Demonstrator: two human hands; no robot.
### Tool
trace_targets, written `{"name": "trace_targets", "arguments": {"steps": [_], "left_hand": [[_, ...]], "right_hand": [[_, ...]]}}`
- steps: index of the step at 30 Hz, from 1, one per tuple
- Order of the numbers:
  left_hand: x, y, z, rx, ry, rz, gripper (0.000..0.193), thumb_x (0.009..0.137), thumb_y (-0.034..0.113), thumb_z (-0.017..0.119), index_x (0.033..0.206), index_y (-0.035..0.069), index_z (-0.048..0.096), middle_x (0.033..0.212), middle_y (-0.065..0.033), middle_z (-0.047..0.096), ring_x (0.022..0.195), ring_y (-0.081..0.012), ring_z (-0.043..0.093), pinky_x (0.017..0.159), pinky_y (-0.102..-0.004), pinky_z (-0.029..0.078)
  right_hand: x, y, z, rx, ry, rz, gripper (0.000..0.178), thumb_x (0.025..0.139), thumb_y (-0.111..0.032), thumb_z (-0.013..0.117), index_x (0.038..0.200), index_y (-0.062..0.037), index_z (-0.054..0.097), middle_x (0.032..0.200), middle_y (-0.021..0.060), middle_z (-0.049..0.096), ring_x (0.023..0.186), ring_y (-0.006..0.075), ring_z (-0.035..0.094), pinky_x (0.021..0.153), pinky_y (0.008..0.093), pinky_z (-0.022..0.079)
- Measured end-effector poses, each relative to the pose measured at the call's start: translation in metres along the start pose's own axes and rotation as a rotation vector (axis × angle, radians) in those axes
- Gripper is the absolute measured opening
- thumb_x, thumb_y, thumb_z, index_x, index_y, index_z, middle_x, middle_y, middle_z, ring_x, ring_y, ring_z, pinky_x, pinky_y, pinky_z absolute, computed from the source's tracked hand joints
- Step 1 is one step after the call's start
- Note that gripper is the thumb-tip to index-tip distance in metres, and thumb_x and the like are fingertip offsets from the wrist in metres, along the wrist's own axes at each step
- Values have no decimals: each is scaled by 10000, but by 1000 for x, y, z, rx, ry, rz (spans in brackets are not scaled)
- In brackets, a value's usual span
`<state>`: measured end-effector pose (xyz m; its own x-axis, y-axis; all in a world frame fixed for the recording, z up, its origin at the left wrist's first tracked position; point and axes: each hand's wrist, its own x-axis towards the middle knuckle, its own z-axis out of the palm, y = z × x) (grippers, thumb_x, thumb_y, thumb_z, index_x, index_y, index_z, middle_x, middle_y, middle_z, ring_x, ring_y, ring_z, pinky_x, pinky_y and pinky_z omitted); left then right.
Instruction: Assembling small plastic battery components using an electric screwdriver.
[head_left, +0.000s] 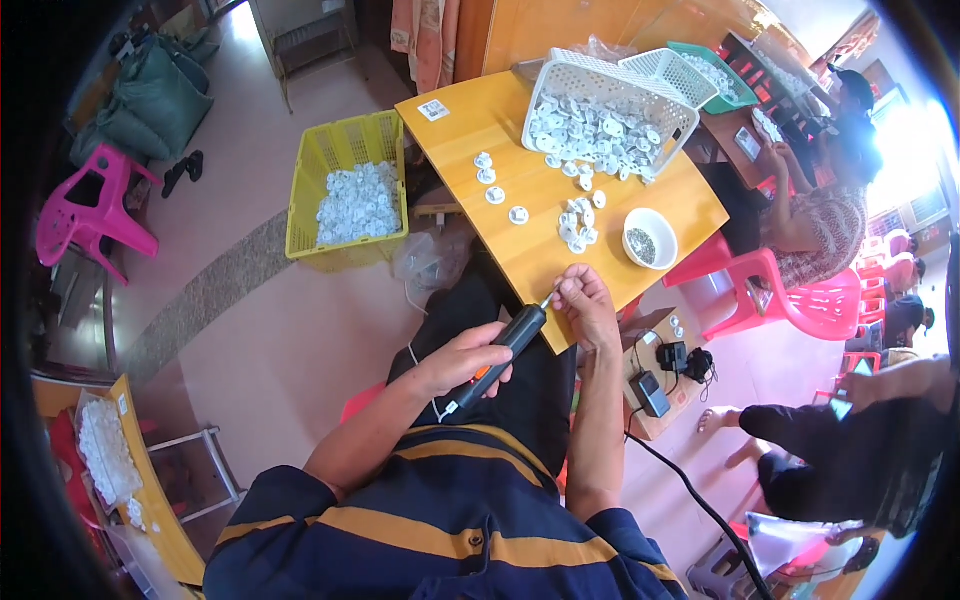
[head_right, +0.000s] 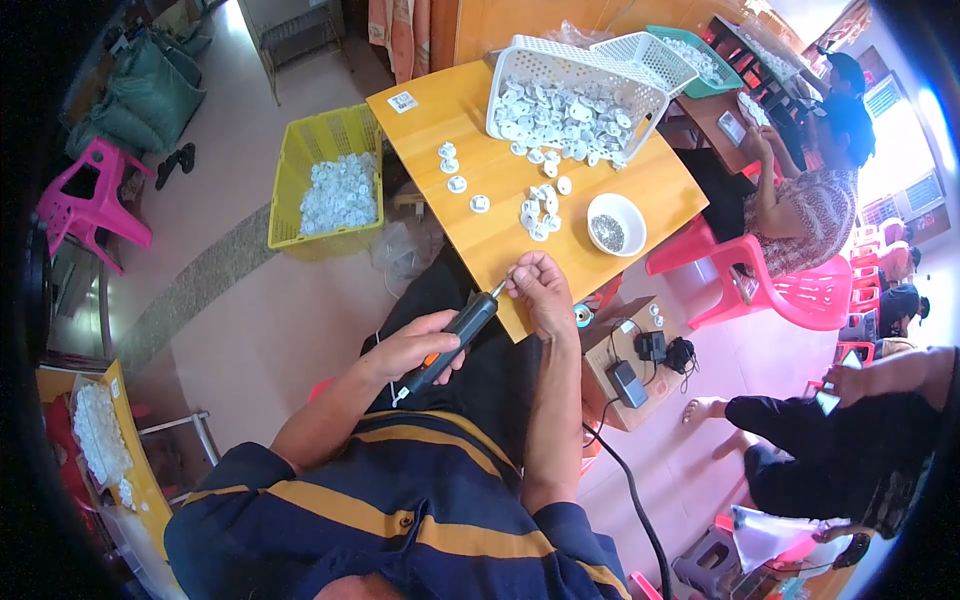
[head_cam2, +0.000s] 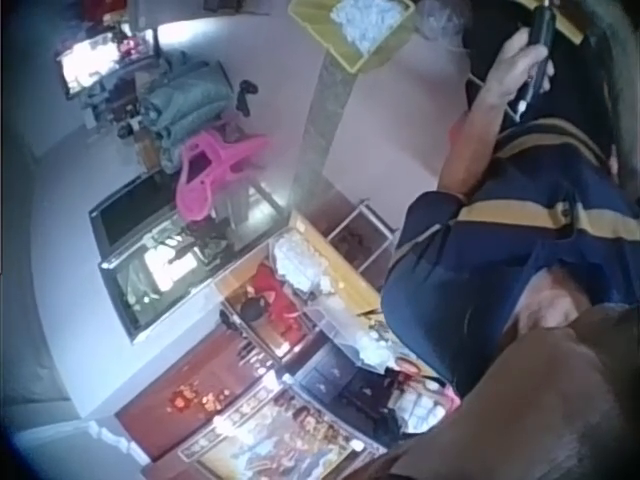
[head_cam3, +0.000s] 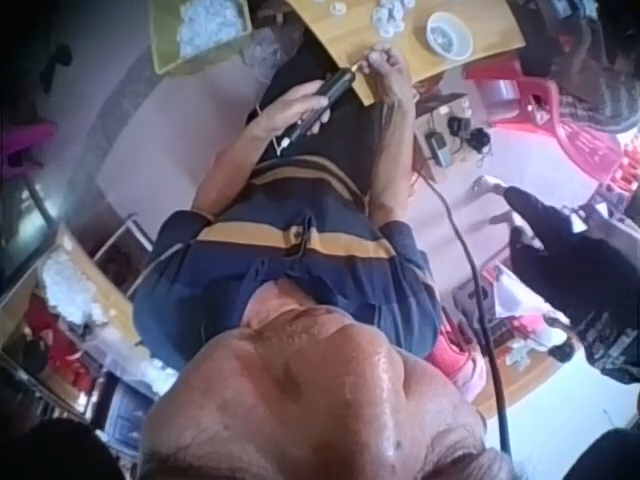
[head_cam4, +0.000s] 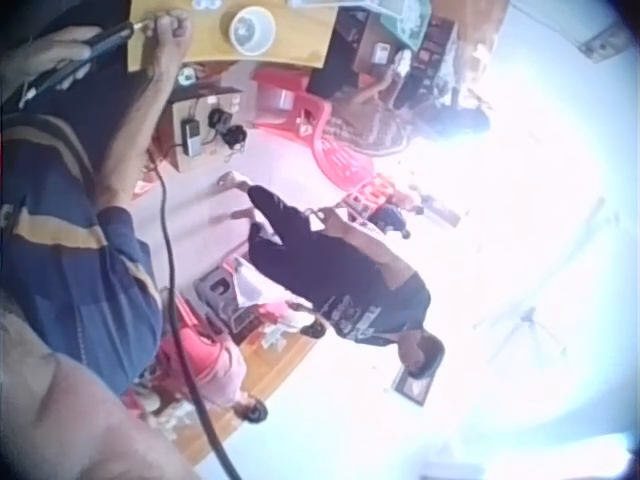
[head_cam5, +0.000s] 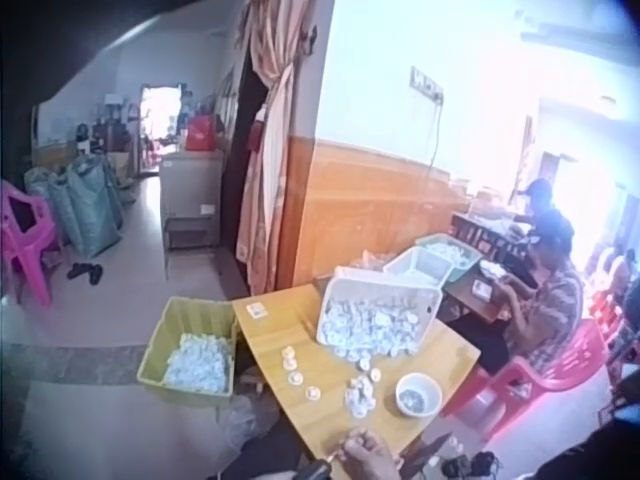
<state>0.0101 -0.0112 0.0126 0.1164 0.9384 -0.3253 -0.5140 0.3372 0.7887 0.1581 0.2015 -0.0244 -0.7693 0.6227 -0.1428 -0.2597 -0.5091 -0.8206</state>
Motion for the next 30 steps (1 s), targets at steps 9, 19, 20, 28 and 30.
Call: {"name": "trace_targets", "arguments": {"steps": [9, 19, 20, 28, 30], "left_hand": [[0, 7, 3, 102, 44, -26, 274, 995, 194, 543, 1207, 22, 516, 848, -70, 629, 621, -136, 632, 569, -262, 531], [-1, 7, -1, 122, 16, -12, 242, 995, 218, 561, 1149, 37, 517, 851, -67, 618, 629, -126, 624, 566, -253, 527], [-1, 8, 0, 122, 26, -15, 256, 986, 208, 571, 1154, 21, 521, 843, -77, 613, 625, -134, 615, 568, -268, 522], [-1, 10, 1, 184, 33, -10, 211, 996, 191, 536, 1148, 45, 521, 849, -45, 614, 629, -107, 619, 565, -231, 516], [0, 10, 0, 177, 35, -4, 217, 993, 187, 537, 1156, 44, 524, 846, -42, 613, 626, -106, 614, 569, -230, 513]], "right_hand": [[2, 0, -4, 13, -14, -12, 123, 970, -34, 627, 1069, -80, 571, 922, 49, 668, 756, 136, 635, 699, 249, 540], [6, -2, -8, -15, -49, -5, 146, 957, -37, 656, 1058, -83, 561, 904, 46, 670, 763, 141, 637, 700, 253, 540], [6, -2, -9, -18, -60, -7, 147, 955, -39, 659, 1054, -83, 560, 902, 45, 670, 762, 140, 637, 699, 254, 540], [6, -4, -9, -21, -47, 16, 140, 950, -40, 664, 1033, -77, 558, 885, 45, 663, 747, 138, 628, 691, 253, 534], [7, -5, -9, -15, -47, 21, 140, 947, -40, 668, 1028, -74, 559, 881, 46, 661, 741, 139, 624, 689, 252, 529]]}}
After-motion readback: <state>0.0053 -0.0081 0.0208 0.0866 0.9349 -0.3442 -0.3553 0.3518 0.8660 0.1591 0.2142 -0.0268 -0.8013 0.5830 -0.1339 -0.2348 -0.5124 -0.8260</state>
